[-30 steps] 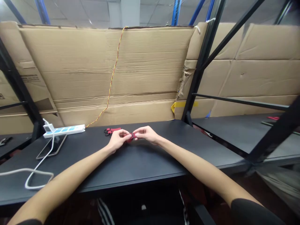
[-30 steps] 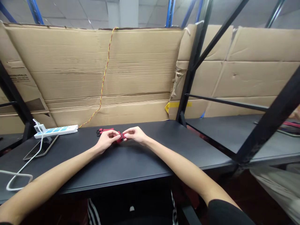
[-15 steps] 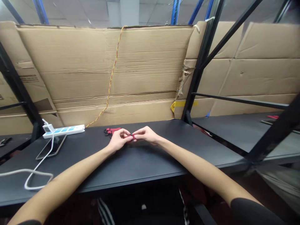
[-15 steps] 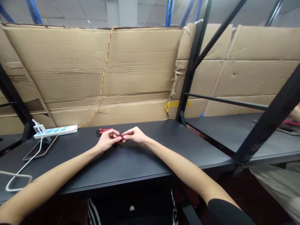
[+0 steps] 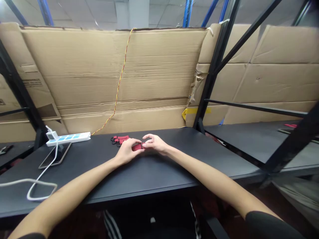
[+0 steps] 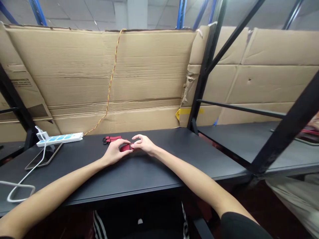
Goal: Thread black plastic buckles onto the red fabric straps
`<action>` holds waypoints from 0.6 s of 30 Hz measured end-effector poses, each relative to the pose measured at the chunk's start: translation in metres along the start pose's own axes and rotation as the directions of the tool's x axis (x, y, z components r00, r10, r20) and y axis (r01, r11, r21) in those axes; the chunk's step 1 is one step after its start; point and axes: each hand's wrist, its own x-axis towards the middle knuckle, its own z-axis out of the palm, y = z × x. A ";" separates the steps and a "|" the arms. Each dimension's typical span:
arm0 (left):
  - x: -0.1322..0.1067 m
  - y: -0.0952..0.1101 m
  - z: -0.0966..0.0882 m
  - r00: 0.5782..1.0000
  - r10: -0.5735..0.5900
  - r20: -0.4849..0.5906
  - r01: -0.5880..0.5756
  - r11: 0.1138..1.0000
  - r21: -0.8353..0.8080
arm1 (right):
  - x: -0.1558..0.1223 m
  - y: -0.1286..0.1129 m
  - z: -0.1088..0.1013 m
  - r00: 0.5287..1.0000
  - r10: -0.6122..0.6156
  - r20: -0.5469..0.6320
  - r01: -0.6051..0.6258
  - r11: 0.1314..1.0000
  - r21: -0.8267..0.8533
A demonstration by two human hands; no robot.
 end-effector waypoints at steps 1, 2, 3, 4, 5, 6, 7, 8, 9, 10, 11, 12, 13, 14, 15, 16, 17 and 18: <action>0.000 -0.001 0.000 1.000 -0.017 0.008 0.016 0.999 0.037 | 0.001 0.001 -0.001 1.000 -0.011 -0.010 0.011 1.000 -0.015; 0.001 -0.003 -0.001 0.999 -0.027 0.021 0.025 0.997 0.074 | 0.003 0.001 -0.002 0.999 -0.022 -0.024 0.021 0.999 -0.031; 0.002 -0.004 -0.002 0.999 -0.035 0.033 0.031 0.994 0.109 | 0.004 0.001 -0.004 0.998 -0.034 -0.047 0.031 0.998 -0.053; 0.003 -0.006 -0.004 0.998 -0.046 0.044 0.039 0.989 0.141 | 0.006 0.002 -0.007 0.996 -0.047 -0.078 0.041 0.996 -0.077; 0.004 -0.007 -0.006 0.997 -0.060 0.050 0.050 0.984 0.171 | 0.008 0.003 -0.010 0.992 -0.062 -0.114 0.051 0.994 -0.100; 0.005 -0.009 -0.007 0.996 -0.075 0.053 0.063 0.978 0.197 | 0.010 0.003 -0.014 0.986 -0.078 -0.149 0.061 0.991 -0.120; 0.006 -0.010 -0.009 0.995 -0.090 0.053 0.076 0.973 0.219 | 0.012 0.004 -0.017 0.980 -0.094 -0.177 0.070 0.988 -0.137; 0.006 -0.012 -0.010 0.993 -0.102 0.053 0.087 0.967 0.238 | 0.013 0.006 -0.021 0.975 -0.107 -0.193 0.078 0.985 -0.154; 0.006 -0.013 -0.011 0.992 -0.109 0.058 0.091 0.963 0.253 | 0.015 0.007 -0.023 0.974 -0.117 -0.194 0.084 0.981 -0.173; 0.006 -0.015 -0.011 0.991 -0.110 0.070 0.088 0.960 0.264 | 0.015 0.009 -0.026 0.975 -0.125 -0.182 0.087 0.976 -0.202; 0.005 -0.016 -0.011 0.991 -0.105 0.089 0.077 0.959 0.272 | 0.016 0.011 -0.028 0.978 -0.133 -0.161 0.091 0.966 -0.244; 0.004 -0.017 -0.010 0.990 -0.094 0.110 0.060 0.959 0.277 | 0.016 0.013 -0.030 0.980 -0.142 -0.138 0.095 0.949 -0.300; 0.003 -0.019 -0.009 0.989 -0.078 0.130 0.038 0.958 0.283 | 0.016 0.014 -0.031 0.981 -0.153 -0.118 0.101 0.926 -0.364; 0.002 -0.020 -0.009 0.987 -0.060 0.149 0.013 0.955 0.297 | 0.017 0.016 -0.033 0.981 -0.165 -0.104 0.105 0.897 -0.430; 0.001 -0.021 -0.008 0.985 -0.047 0.166 -0.009 0.947 0.321 | 0.017 0.018 -0.035 0.979 -0.178 -0.100 0.107 0.865 -0.490; 0.000 -0.023 -0.007 0.983 -0.043 0.177 -0.023 0.935 0.354 | 0.017 0.019 -0.037 0.975 -0.193 -0.107 0.106 0.834 -0.542; -0.001 -0.024 -0.007 0.982 -0.047 0.185 -0.029 0.921 0.388 | 0.017 0.020 -0.039 0.971 -0.208 -0.119 0.102 0.807 -0.582; -0.001 -0.025 -0.007 0.981 -0.058 0.187 -0.026 0.907 0.420 | 0.016 0.021 -0.040 0.967 -0.222 -0.128 0.098 0.783 -0.614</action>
